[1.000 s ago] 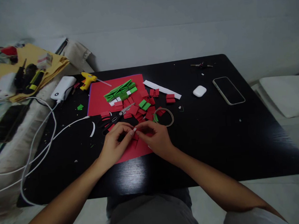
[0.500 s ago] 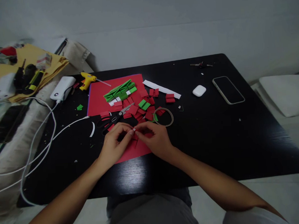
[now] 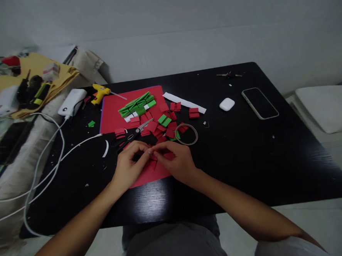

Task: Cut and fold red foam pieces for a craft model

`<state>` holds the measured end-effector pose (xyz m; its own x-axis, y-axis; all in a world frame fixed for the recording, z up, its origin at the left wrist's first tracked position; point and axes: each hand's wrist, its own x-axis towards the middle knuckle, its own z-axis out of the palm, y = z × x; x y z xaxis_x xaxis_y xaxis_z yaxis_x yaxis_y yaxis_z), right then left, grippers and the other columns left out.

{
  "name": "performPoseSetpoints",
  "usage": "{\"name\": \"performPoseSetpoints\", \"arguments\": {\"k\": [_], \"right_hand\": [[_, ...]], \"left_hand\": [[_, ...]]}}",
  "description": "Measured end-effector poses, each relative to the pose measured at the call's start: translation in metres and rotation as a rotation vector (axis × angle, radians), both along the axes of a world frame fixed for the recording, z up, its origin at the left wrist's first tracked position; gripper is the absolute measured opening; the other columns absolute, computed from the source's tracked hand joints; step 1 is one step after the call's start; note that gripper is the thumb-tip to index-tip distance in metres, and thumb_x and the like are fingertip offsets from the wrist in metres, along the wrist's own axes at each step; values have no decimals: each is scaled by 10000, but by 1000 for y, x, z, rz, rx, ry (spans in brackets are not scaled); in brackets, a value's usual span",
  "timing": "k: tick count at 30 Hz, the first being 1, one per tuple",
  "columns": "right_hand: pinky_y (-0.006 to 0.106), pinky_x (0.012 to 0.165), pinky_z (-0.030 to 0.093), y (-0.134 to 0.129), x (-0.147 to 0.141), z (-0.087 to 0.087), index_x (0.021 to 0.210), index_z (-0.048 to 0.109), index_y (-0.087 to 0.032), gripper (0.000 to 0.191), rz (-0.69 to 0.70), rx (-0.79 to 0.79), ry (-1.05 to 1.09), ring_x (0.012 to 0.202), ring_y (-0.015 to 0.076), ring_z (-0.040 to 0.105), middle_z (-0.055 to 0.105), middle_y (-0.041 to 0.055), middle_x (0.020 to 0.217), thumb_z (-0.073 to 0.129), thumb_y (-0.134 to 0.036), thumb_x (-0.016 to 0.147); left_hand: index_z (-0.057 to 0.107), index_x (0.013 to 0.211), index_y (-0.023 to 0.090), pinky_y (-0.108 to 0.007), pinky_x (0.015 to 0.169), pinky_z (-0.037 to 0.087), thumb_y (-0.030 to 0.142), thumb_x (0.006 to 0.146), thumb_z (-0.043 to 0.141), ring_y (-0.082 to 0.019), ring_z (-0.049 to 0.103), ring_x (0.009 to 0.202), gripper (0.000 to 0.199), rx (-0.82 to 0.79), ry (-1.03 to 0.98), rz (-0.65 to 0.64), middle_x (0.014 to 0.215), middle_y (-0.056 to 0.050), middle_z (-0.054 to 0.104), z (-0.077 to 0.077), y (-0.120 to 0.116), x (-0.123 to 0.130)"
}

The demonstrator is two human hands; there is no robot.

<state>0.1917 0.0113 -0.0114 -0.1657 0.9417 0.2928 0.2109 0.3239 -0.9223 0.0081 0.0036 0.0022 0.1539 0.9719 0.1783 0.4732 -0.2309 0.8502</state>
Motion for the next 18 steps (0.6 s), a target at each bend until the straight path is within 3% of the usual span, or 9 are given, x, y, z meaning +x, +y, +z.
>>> {"name": "performPoseSetpoints", "arguments": {"k": [18], "right_hand": [[285,789,624,-6,-4,5,973,762,-228,106,-18,-1,72,811,169,761,805,24,921,732,-182,882]], "left_hand": [[683,746,173,-243,601,424,450,884,712,-128,576,639,311,-200,-71,117,710,-3,663,3,-1,1]]}}
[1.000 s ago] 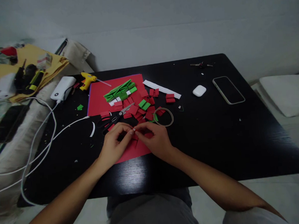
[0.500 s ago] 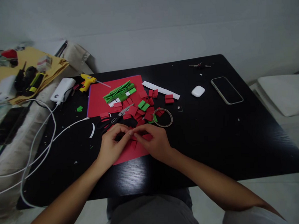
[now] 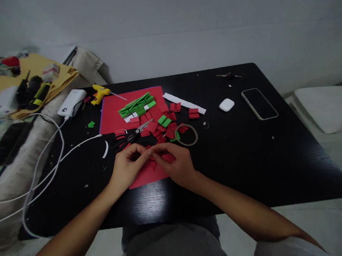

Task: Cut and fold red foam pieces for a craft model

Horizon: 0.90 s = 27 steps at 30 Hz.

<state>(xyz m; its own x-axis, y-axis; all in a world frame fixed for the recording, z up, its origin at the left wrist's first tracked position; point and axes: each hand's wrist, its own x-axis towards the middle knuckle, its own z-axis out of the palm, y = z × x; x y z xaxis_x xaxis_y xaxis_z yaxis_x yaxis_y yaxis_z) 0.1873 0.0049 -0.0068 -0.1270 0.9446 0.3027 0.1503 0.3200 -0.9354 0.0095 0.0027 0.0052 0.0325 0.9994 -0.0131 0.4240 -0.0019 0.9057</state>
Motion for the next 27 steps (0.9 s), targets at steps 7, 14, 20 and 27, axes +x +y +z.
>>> {"name": "performPoseSetpoints", "arguments": {"k": [7,14,20,27], "right_hand": [[286,794,630,-1,-1,-3,990,762,-234,122,-16,-18,32,819,170,764,802,25,931,755,-199,873],[279,815,627,-2,-2,-5,1013,757,-245,142,-7,-16,59,840,161,760,796,16,945,753,-199,879],[312,806,644,-1,0,0,993,749,-241,125,-52,-54,80,836,178,761,791,30,941,764,-229,869],[325,810,646,10,5,-2,1001,754,-230,207,-82,-199,188,877,196,764,792,43,949,819,-291,813]], "left_hand": [[688,741,176,-231,573,402,421,854,744,-116,549,610,275,-45,-13,22,680,17,640,1,-1,0],[678,725,172,-229,541,369,480,863,718,-112,503,570,340,-76,15,18,631,21,611,2,0,-1],[656,707,174,-230,514,344,529,867,708,-113,481,544,393,-62,51,-4,595,27,574,0,4,-2],[682,857,182,-244,591,433,402,952,605,-145,593,644,251,1,36,-31,728,-4,661,-8,8,-8]]}}
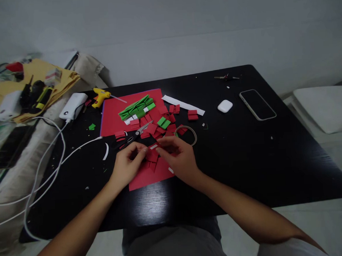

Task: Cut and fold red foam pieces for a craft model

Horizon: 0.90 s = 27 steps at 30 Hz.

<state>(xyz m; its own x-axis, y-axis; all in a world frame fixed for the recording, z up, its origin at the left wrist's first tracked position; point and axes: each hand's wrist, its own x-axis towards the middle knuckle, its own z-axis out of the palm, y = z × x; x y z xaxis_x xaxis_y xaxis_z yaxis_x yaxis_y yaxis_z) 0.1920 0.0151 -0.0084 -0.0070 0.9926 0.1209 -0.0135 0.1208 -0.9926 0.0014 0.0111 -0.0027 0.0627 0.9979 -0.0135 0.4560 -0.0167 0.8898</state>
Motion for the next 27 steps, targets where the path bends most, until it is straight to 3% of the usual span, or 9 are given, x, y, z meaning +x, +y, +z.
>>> {"name": "performPoseSetpoints", "arguments": {"k": [4,9,17,27], "right_hand": [[312,822,630,3,0,-3,1005,771,-224,227,57,-73,59,884,187,761,794,37,937,832,-262,790],[305,827,620,1,-2,-5,999,783,-223,221,116,-119,103,877,178,759,797,30,931,821,-256,784],[331,811,633,6,1,-5,884,754,-212,222,130,-166,93,843,195,765,793,39,888,864,-352,752],[327,797,635,7,2,-6,883,749,-207,229,129,-153,55,835,197,765,794,43,882,856,-374,767]], "left_hand": [[695,1001,187,-260,679,479,334,969,553,-157,629,731,207,-20,-124,-79,819,-15,682,-1,-1,1],[668,888,181,-238,657,454,352,940,632,-130,576,691,183,16,-166,-83,758,10,628,1,-4,8],[678,886,182,-249,631,431,361,964,620,-131,535,671,204,47,-120,-152,741,-1,611,-2,-6,5],[687,864,177,-241,600,428,360,908,633,-131,522,632,196,9,-167,-110,694,7,597,8,-3,7]]}}
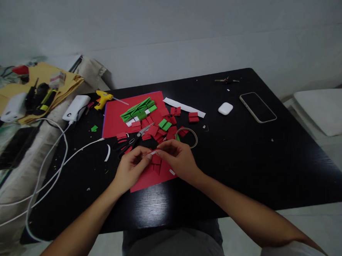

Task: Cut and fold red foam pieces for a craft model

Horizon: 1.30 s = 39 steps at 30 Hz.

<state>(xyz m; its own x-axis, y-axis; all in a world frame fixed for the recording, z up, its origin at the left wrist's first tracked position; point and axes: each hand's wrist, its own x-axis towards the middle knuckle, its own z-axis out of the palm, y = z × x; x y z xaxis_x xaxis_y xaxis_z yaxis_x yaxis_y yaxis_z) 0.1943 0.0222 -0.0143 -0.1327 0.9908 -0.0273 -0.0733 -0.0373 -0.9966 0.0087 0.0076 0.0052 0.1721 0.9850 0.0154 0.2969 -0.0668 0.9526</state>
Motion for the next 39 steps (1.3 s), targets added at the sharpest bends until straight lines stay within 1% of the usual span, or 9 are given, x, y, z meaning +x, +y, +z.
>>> {"name": "performPoseSetpoints", "arguments": {"k": [15,18,21,24,26,30,34,37,39], "right_hand": [[348,810,634,-1,0,1,936,757,-217,172,17,66,-67,855,212,772,804,46,914,795,-339,821],[389,838,621,9,11,4,1005,746,-233,148,-18,228,-285,879,227,751,784,54,960,727,-307,878],[535,1098,477,22,32,7,1142,726,-227,341,-6,436,-690,1221,328,631,680,128,1270,729,-191,803],[641,1140,391,34,53,7,1397,596,-219,700,89,357,-975,1416,443,441,491,186,1508,768,-187,719],[637,1124,407,38,62,6,1456,538,-214,751,141,321,-1035,1400,444,454,488,192,1509,749,-196,736],[557,1078,472,41,64,7,1435,552,-221,672,173,346,-1013,1250,375,575,629,143,1340,690,-155,781],[557,1058,486,42,61,12,1374,606,-247,605,14,414,-915,1194,356,601,648,124,1246,744,-205,786],[526,970,559,43,58,13,1336,619,-286,564,-104,429,-645,1141,328,634,624,105,1256,794,-316,801],[466,891,607,42,55,14,1335,603,-304,556,-71,337,-396,1060,283,675,616,86,1258,798,-374,819]], "left_hand": [[658,858,178,-232,584,417,407,916,636,-122,525,605,237,-67,6,-3,672,22,581,-4,2,-3],[656,847,183,-238,596,410,401,957,586,-131,543,629,254,-31,119,36,688,19,595,-7,5,-9],[650,848,188,-254,611,405,368,982,555,-139,560,635,243,37,271,108,704,17,618,-6,8,-17],[667,842,186,-284,673,424,310,985,544,-170,612,706,225,137,457,131,767,-11,668,-5,12,-22],[697,858,184,-311,733,448,287,982,542,-206,650,802,223,190,570,117,846,-45,698,-6,14,-24],[753,993,185,-346,796,485,309,981,550,-254,677,914,238,226,689,105,965,-87,719,-8,17,-29],[735,1063,181,-356,805,507,335,983,543,-264,685,942,259,219,726,188,1057,-99,729,-1,22,-38],[699,1085,162,-379,834,519,296,963,542,-296,670,1005,240,170,886,260,1087,-116,709,4,26,-45],[675,1130,133,-414,872,522,308,949,559,-334,654,1050,277,128,1015,259,1106,-145,696,5,28,-48]]}}
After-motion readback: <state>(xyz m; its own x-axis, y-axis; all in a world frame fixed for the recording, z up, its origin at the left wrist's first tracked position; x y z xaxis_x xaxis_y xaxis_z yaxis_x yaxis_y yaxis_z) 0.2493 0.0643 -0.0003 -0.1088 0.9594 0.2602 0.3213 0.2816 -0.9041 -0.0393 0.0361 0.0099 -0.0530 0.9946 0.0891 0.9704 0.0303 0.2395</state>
